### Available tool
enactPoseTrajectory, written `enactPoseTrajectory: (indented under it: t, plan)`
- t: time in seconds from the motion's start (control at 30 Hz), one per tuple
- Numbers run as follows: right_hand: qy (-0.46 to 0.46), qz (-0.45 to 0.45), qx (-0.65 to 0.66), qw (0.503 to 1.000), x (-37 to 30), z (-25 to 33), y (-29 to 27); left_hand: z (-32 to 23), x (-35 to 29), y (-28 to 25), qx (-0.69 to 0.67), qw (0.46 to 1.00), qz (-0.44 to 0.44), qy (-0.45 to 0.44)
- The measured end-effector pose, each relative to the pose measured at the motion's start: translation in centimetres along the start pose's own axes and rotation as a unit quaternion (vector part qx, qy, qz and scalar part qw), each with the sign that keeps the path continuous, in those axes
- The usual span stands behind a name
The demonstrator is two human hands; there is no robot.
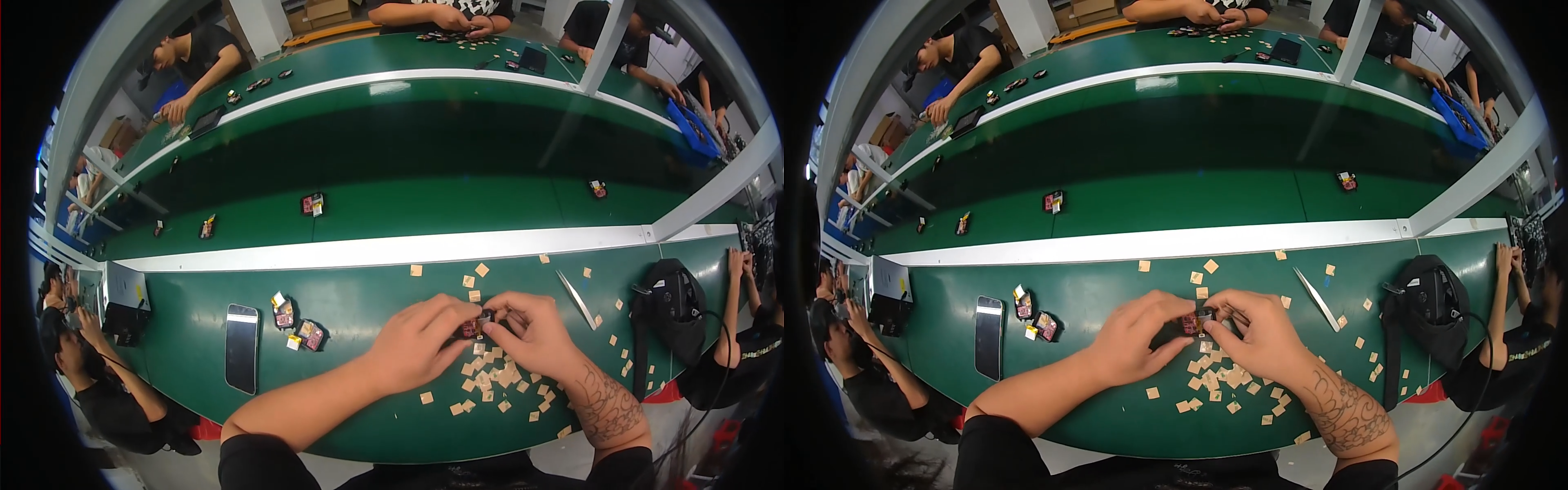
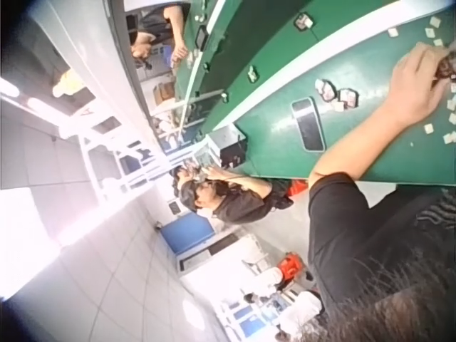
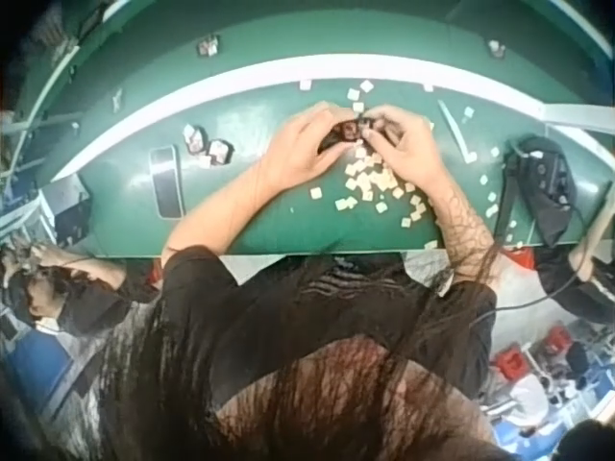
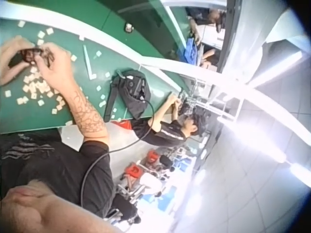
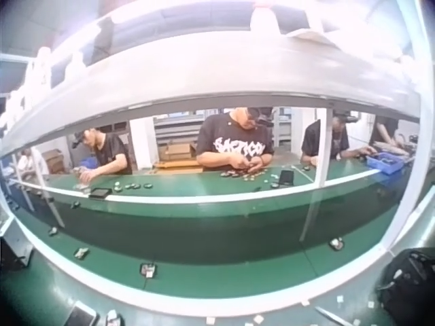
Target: The person is assembling small electronic components or microchips onto printed circuit boards or similar sub-assemblies at an industrial workstation.
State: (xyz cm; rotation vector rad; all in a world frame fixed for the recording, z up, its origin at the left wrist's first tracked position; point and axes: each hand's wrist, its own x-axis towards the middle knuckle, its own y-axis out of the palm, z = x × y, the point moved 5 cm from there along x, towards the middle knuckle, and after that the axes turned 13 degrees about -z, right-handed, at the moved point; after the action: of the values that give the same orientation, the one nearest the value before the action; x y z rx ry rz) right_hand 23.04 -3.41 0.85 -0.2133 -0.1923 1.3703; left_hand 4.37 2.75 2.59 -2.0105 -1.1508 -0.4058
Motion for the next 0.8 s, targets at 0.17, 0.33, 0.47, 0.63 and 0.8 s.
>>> enactPoseTrajectory:
  t: [0.17,0.33,0.47,0.63,0.8]
  plan:
    - [-0.006,-0.015,-0.007,1.000,-0.1,0.4,0.1,0.8,-0.3,0.7,-0.066,0.975,0.040,-0.209]
    - [-0.040,-0.023,-0.031,0.998,-0.1,1.3,0.5,1.2,0.0,0.6,-0.102,0.956,0.052,-0.270]
    - [-0.065,-0.034,-0.048,0.996,0.2,1.6,0.6,1.7,0.1,0.7,-0.106,0.956,0.058,-0.266]
    - [-0.016,-0.087,-0.002,0.996,0.2,-0.9,0.1,3.2,-0.3,1.1,-0.166,0.947,0.040,-0.271]
    - [-0.098,-0.097,-0.056,0.989,0.3,1.3,0.9,2.5,-0.4,-0.2,-0.106,0.976,-0.004,-0.189]
